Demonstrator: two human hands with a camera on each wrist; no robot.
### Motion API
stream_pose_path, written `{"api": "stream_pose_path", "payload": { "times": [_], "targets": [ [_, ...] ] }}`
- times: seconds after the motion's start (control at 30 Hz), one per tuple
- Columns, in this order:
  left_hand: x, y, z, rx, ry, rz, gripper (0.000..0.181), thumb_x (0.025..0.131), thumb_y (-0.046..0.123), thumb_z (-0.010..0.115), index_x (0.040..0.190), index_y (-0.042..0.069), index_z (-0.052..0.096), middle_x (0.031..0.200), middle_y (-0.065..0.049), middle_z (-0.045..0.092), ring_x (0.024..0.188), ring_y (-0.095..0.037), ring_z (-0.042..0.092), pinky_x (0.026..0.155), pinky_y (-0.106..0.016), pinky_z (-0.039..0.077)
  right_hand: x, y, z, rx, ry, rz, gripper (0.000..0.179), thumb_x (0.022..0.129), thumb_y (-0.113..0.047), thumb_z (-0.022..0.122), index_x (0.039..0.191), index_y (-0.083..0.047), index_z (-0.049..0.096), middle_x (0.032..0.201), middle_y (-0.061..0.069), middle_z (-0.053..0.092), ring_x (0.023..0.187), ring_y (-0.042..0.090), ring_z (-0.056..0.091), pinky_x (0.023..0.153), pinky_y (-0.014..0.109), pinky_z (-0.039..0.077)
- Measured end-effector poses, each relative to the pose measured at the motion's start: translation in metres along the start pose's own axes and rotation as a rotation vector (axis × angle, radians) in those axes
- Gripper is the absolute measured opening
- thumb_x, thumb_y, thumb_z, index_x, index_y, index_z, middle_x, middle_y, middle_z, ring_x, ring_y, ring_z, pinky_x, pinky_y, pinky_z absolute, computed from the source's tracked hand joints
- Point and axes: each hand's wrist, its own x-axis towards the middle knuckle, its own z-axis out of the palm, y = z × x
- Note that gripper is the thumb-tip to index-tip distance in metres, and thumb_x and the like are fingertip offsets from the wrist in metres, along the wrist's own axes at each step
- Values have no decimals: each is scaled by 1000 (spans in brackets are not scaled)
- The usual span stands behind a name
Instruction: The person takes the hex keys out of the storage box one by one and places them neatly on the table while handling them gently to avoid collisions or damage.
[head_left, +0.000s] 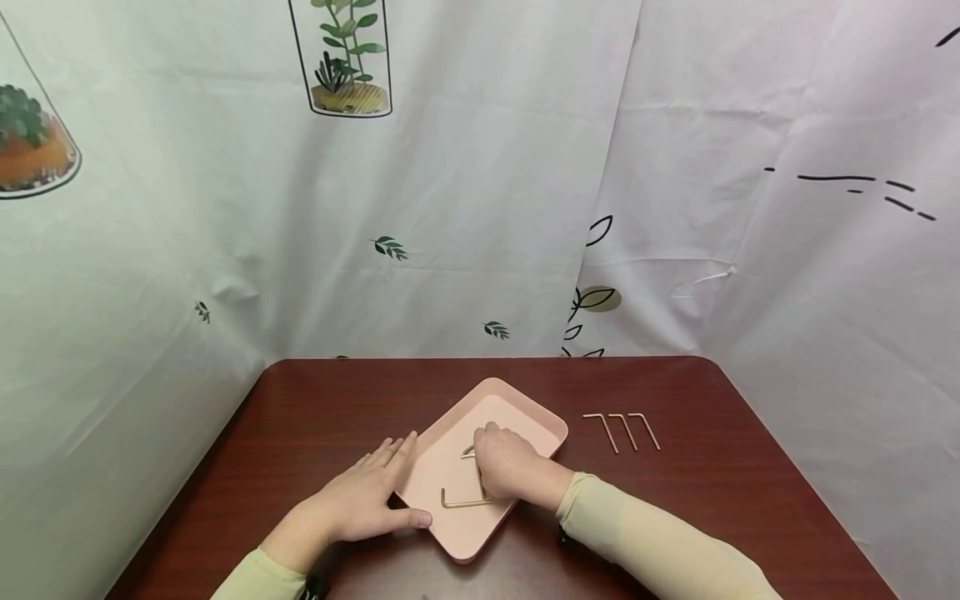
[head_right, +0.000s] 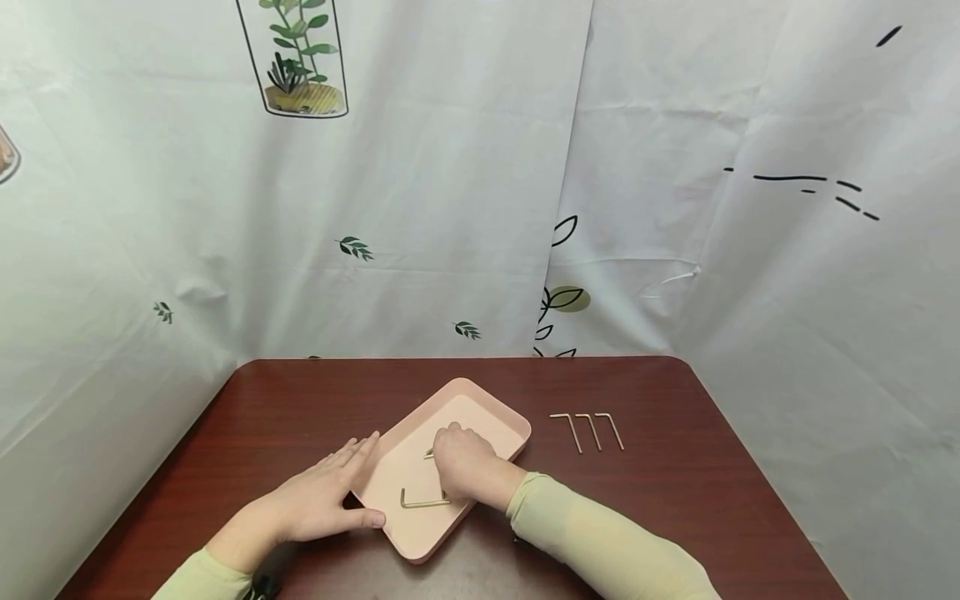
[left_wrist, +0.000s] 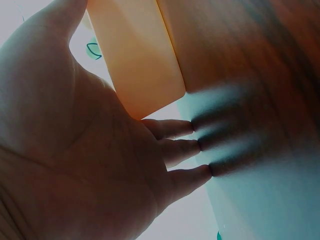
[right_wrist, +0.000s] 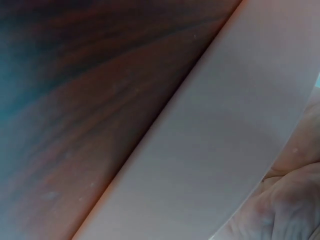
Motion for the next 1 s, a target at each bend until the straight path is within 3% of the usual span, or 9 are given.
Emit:
{"api": "stream_pose_path", "payload": {
  "times": [0.47, 1.0],
  "targets": [
    [-2, 4, -3, -6, -7, 1, 128, 91, 80, 73, 175, -3, 24, 179, -24, 32, 163, -50, 33, 126, -70, 34, 0, 1, 0, 2, 17, -20, 18, 88, -8, 78, 98, -5, 64, 85, 10, 56, 70, 25, 62, 65, 40, 59],
    [-3, 3, -3, -8, -3, 4, 128, 91, 79, 74, 175, -2, 23, 179, -22, 31, 162, -51, 33, 126, -70, 34, 0, 7, -3, 58, 2, 54, 22, 87, -6, 78, 102, -5, 61, 89, 10, 55, 72, 27, 62, 65, 42, 57]
  ]
}}
